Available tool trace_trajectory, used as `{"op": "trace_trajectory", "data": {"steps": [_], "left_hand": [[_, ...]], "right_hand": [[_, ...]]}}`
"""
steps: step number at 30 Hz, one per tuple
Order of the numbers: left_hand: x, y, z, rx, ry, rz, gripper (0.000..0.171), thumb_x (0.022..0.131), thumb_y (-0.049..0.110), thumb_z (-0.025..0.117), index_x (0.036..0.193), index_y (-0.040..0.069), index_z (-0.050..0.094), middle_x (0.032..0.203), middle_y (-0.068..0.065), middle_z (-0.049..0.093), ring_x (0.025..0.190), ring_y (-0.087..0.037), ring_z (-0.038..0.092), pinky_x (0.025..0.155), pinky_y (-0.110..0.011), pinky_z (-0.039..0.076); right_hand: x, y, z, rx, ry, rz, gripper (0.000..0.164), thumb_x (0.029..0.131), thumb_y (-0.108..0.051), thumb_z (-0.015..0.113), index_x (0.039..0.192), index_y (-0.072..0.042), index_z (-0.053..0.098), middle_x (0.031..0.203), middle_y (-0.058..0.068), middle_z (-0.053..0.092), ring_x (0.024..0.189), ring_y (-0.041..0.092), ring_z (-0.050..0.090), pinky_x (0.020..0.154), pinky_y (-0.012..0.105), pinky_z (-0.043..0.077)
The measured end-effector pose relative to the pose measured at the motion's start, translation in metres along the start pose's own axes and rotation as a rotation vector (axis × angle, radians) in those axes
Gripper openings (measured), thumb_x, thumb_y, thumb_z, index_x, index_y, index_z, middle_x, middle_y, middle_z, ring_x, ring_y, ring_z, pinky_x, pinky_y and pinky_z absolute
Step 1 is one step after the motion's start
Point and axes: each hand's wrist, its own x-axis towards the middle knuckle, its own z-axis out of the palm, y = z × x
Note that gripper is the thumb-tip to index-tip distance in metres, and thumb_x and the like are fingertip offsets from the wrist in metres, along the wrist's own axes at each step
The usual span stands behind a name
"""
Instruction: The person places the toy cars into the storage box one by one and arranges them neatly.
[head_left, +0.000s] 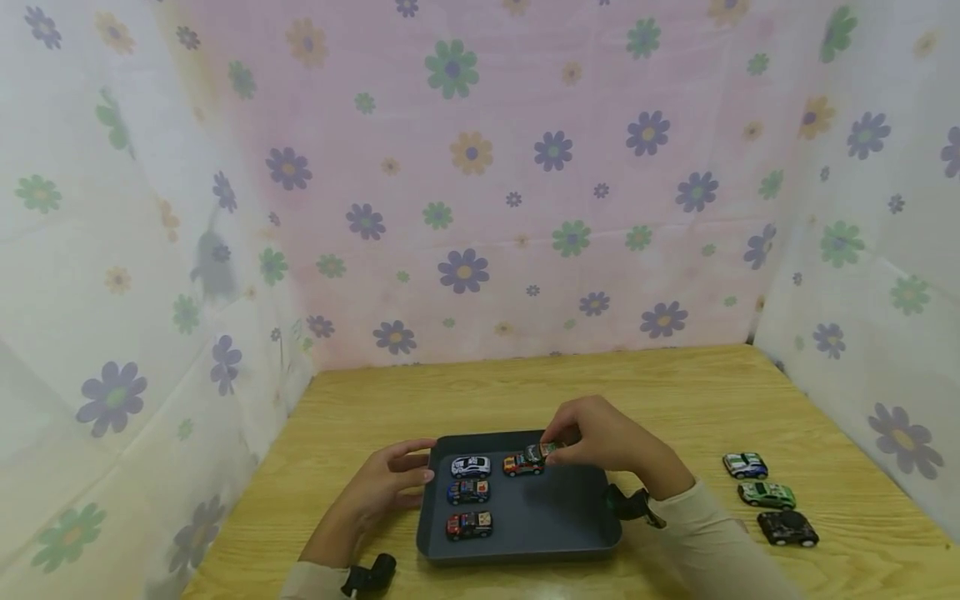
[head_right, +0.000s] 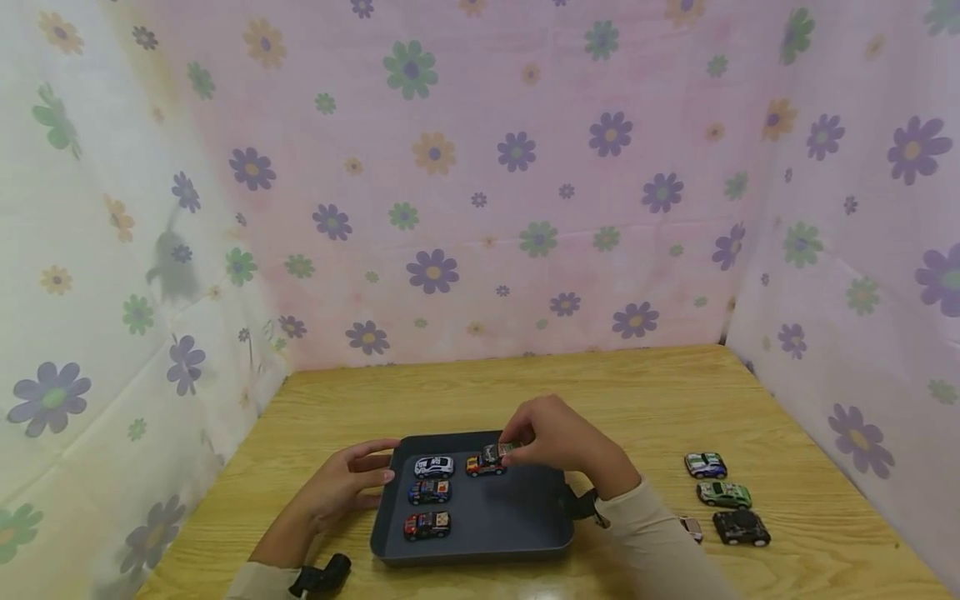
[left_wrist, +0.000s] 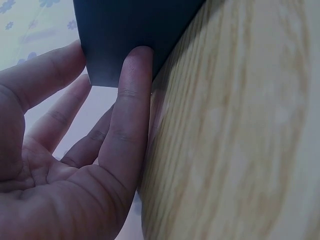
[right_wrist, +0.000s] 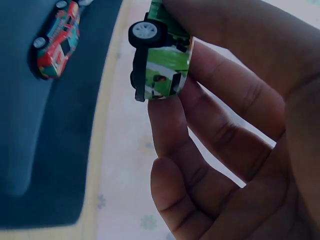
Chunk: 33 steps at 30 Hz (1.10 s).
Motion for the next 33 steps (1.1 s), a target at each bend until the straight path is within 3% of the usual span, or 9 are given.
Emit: {"op": "trace_trajectory", "data": {"steps": [16, 33], "left_hand": [[0.001, 0.0, -0.001, -0.018, -0.003, -0.003, 0.066, 0.094, 0.012, 0.076, 0.154, 0.008, 0.048, 0.156, -0.032, 0.042, 0.122, -0.031, 0.066, 0.091, -0.05, 0.062], [-0.001, 0.003, 0.002, -0.01, 0.001, -0.002, 0.064, 0.096, 0.011, 0.075, 0.154, 0.008, 0.049, 0.155, -0.031, 0.044, 0.122, -0.032, 0.066, 0.091, -0.049, 0.062]], "right_hand": [[0.011, -0.002, 0.029, 0.006, -0.046, 0.096, 0.014, 0.087, -0.023, 0.085, 0.1, -0.02, 0.083, 0.095, -0.007, 0.071, 0.074, 0.004, 0.059, 0.063, 0.023, 0.053], [0.016, -0.002, 0.046, 0.036, -0.11, 0.124, 0.014, 0.088, -0.016, 0.084, 0.101, -0.014, 0.082, 0.09, -0.006, 0.075, 0.07, 0.002, 0.064, 0.062, 0.022, 0.055]]}}
